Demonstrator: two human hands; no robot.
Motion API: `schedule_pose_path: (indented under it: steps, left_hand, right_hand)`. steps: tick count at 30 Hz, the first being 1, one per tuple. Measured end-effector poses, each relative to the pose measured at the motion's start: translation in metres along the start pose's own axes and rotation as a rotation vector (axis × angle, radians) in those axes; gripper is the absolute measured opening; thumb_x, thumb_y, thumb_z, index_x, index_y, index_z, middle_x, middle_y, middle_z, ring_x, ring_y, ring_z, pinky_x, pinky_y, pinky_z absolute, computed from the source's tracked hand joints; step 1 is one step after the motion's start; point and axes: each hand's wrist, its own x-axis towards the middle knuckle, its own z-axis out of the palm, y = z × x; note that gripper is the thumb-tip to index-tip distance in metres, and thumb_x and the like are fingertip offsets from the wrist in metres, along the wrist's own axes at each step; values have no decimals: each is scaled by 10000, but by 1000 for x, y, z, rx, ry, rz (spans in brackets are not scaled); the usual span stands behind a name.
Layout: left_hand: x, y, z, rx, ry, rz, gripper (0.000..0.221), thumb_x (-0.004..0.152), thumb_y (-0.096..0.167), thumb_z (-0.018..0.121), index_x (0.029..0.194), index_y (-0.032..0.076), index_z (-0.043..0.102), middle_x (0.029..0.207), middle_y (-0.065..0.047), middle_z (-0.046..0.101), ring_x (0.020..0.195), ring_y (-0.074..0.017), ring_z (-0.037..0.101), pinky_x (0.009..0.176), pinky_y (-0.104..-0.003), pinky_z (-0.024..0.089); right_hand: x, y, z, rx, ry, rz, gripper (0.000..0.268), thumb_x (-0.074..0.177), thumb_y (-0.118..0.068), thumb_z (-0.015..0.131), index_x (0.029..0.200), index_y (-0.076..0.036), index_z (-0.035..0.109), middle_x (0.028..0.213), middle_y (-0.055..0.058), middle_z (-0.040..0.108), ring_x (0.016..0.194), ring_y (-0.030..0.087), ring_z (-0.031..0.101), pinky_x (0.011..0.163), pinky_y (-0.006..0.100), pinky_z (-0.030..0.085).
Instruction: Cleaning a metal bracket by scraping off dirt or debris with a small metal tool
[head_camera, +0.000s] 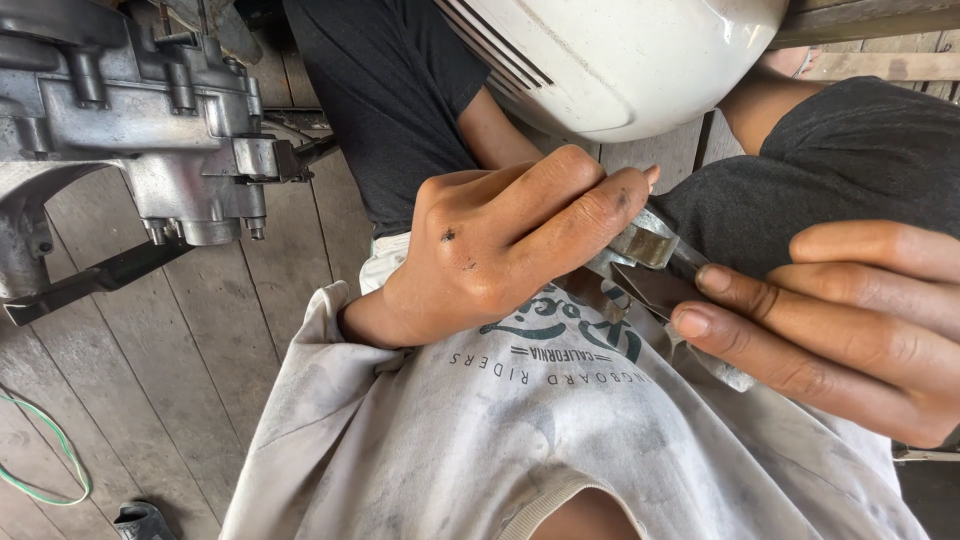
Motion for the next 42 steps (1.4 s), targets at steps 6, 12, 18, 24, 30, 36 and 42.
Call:
schedule_pose_path:
  steps: [6,12,18,24,30,36,42]
  left_hand:
    - [-4,0,3,39,13,-1,237,885,-94,869,1060,1,741,931,-41,582,578,-76,508,470,-276,440]
    - [-1,3,0,54,30,-20,237,872,-103,871,1043,4,747,922,-28,560,570,-73,471,466,-277,421]
    - [-1,2,4,93,76,-5,211,859,-95,871,992,14,749,901,-21,555,552,-69,437,439,-270,389]
    - [-2,3,3,65,74,-12,215,860,-92,871,1001,5,741,898,-27,585,558,-71,477,446,-269,413]
    - [-2,1,1,66,72,4,221,870,-66,910,986,4,735,914,-36,573,566,-75,485,458,-264,436]
    - [-1,3,1,55,96,-9,233,867,-78,917,972,-7,722,832,-17,524,556,-72,439,444,-267,390]
    - [0,6,3,100,161,36,206,824,-98,888,901,21,738,802,0,581,520,-45,415,400,-229,348]
  right_hand:
    - [-3,-8,-1,-62,-26,46,287,839,4,868,1078,-141,806,1003,60,775,708,179,686,729,383,575]
    - [-8,-11,4,-127,-1,-20,250,846,-2,875,1057,-129,832,958,89,782,640,169,657,659,339,568]
    - [-10,-9,6,-181,23,-36,220,871,-8,891,1064,-107,849,916,91,778,600,152,605,657,339,530]
    - [-10,-6,5,-177,37,-88,235,863,18,885,1065,-96,845,895,85,762,595,152,601,640,314,535]
    - [-15,-9,5,-153,24,-89,248,857,-38,892,1074,-147,839,938,62,766,630,156,632,692,314,532]
    - [-13,-7,9,-166,81,-67,234,842,42,903,1032,-87,856,880,93,755,590,147,588,639,331,541]
    - [-16,-12,16,-88,158,-64,210,829,-7,926,984,-100,819,852,42,706,649,144,600,637,261,507]
